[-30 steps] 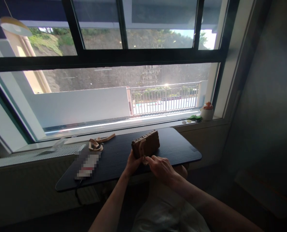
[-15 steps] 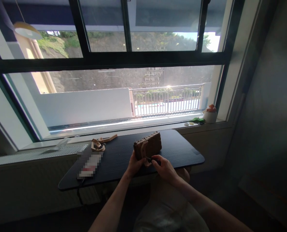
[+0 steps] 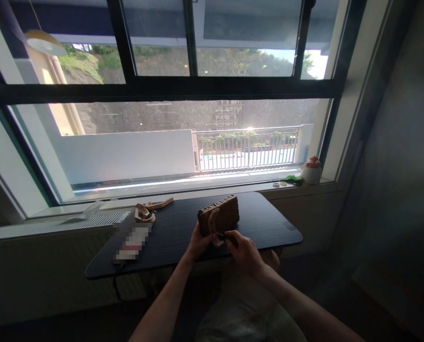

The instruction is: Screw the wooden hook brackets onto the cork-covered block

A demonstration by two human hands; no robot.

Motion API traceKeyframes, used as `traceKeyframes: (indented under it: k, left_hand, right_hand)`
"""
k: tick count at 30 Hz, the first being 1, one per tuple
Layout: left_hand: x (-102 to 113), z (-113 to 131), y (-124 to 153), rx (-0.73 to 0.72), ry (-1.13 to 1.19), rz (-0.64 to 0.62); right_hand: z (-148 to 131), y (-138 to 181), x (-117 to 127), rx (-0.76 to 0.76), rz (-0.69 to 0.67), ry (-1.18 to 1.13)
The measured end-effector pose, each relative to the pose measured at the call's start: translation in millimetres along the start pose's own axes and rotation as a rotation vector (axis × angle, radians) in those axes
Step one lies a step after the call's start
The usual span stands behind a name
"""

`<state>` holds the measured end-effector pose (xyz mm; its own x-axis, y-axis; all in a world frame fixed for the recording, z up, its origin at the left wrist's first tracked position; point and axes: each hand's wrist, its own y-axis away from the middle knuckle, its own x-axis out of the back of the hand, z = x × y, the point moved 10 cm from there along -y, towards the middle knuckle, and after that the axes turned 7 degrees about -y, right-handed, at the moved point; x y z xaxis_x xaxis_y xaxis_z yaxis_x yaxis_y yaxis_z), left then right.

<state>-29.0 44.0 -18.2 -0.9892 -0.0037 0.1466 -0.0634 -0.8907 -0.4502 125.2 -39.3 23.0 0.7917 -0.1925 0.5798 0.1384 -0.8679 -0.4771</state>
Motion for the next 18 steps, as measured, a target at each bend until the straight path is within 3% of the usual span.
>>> traceKeyframes:
  k: [3,6,14,18]
  left_hand:
    - [0.5,-1.6,0.1,0.017,-0.013,-0.004]
    - [2.1,-0.8,1.3,0.024,-0.036,0.014]
    - [-1.2,11.7,4.8,0.001,-0.020,0.015]
    - [1.4,10.1,4.1,0.022,-0.043,0.037]
  right_hand:
    - [28.6,0.7,-0.7,-0.160,0.094,-0.234]
    - [32.0,-1.8,0.4,-0.192,0.081,-0.251]
    - [-27.1,-2.8,1.9,0.139,-0.177,0.430]
    - [-38.0,0.3,-12.2,0.232,-0.245,0.521]
